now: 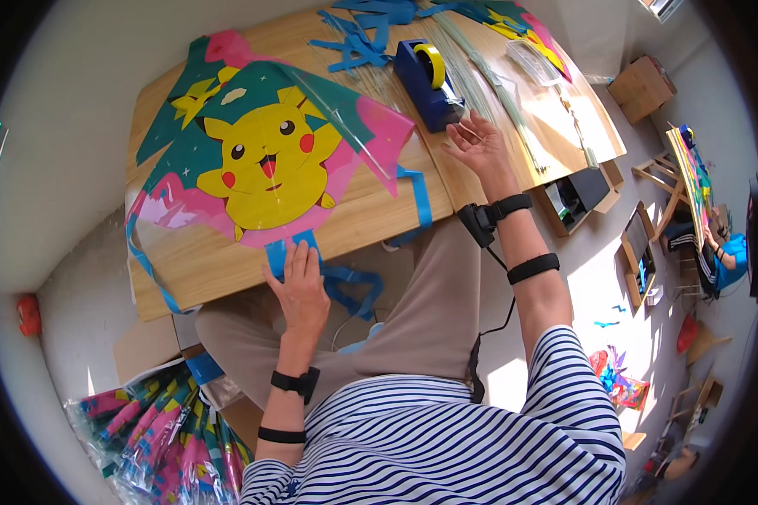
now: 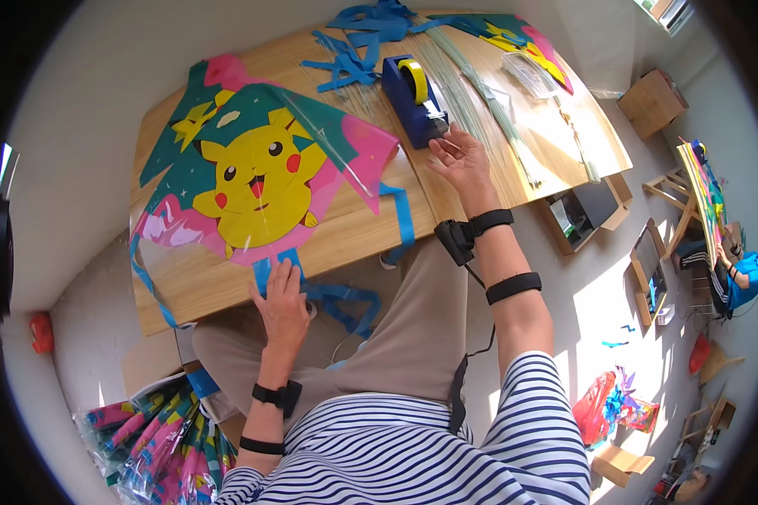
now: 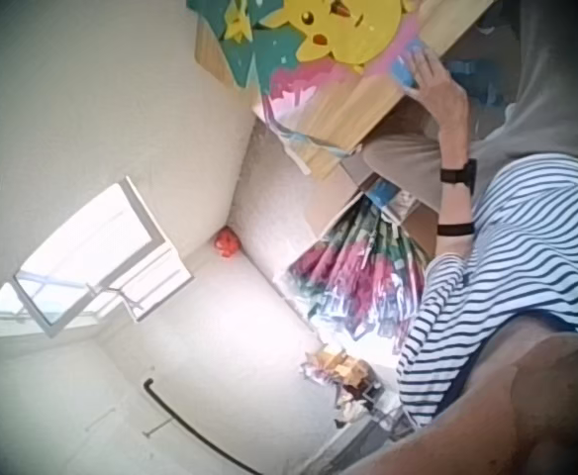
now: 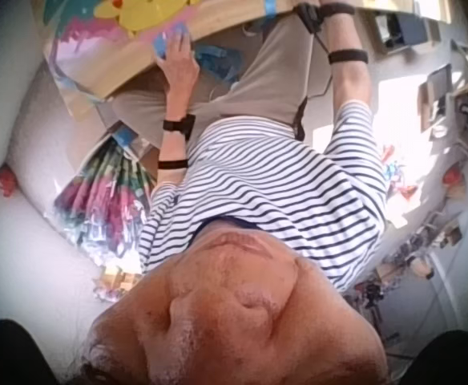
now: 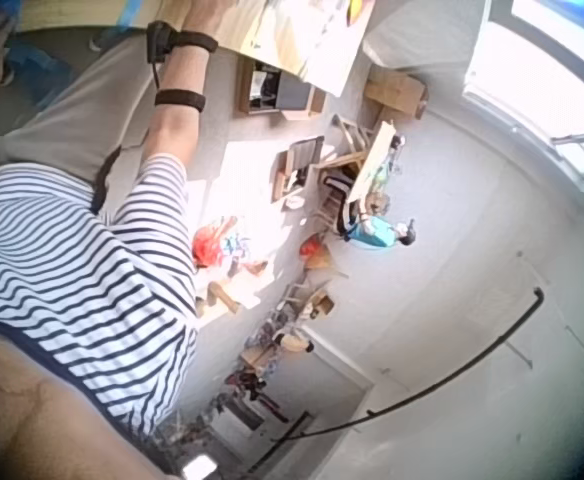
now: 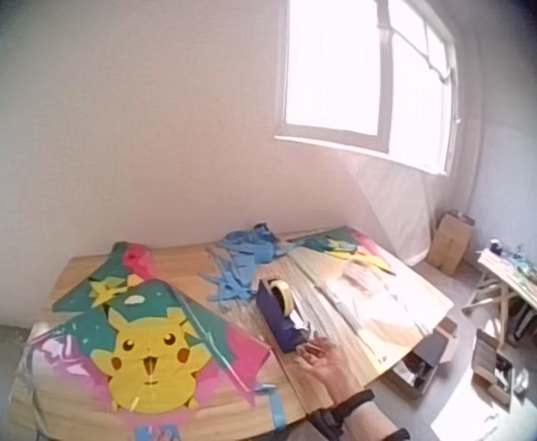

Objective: Attaching plastic reinforcement strips and tape to a Pikachu-themed kite.

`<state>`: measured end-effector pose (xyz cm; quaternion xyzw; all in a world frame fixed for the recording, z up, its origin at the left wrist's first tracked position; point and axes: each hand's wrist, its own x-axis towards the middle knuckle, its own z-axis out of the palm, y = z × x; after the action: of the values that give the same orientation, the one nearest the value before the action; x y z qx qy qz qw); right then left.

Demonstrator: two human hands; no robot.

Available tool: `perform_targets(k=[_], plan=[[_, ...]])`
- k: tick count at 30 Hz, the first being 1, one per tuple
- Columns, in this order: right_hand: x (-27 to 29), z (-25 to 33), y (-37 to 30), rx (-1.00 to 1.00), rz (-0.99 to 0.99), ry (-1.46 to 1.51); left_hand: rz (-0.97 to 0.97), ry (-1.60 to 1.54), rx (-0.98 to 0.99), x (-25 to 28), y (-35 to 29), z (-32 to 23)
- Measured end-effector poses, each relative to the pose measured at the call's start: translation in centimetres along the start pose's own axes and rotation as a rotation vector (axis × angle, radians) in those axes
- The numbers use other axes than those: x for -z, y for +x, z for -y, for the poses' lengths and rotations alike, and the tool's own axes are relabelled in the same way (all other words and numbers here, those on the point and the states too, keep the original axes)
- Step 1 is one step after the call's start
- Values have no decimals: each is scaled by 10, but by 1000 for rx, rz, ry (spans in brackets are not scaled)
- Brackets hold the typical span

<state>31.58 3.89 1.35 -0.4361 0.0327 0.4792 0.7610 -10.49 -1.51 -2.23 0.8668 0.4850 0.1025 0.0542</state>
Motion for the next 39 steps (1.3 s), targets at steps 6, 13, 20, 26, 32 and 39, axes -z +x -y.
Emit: perform_targets(k=[6, 13, 20, 26, 32, 39], plan=[[-5, -4, 24, 76, 7, -159, -8, 0, 0, 0, 0, 0], [-4, -7, 25, 159, -16, -217, 9, -10, 9, 2, 1, -2], [-10, -10, 9, 262, 12, -254, -23, 8, 1, -2, 1, -1], [-15, -13, 17, 97, -161, -329, 13, 18, 4, 1, 1, -2], [-24, -17, 43, 223, -311, -499, -24, -21, 2, 2, -1, -3], [19, -28, 66, 327, -531, -839, -116, -28, -2, -6, 3, -1]])
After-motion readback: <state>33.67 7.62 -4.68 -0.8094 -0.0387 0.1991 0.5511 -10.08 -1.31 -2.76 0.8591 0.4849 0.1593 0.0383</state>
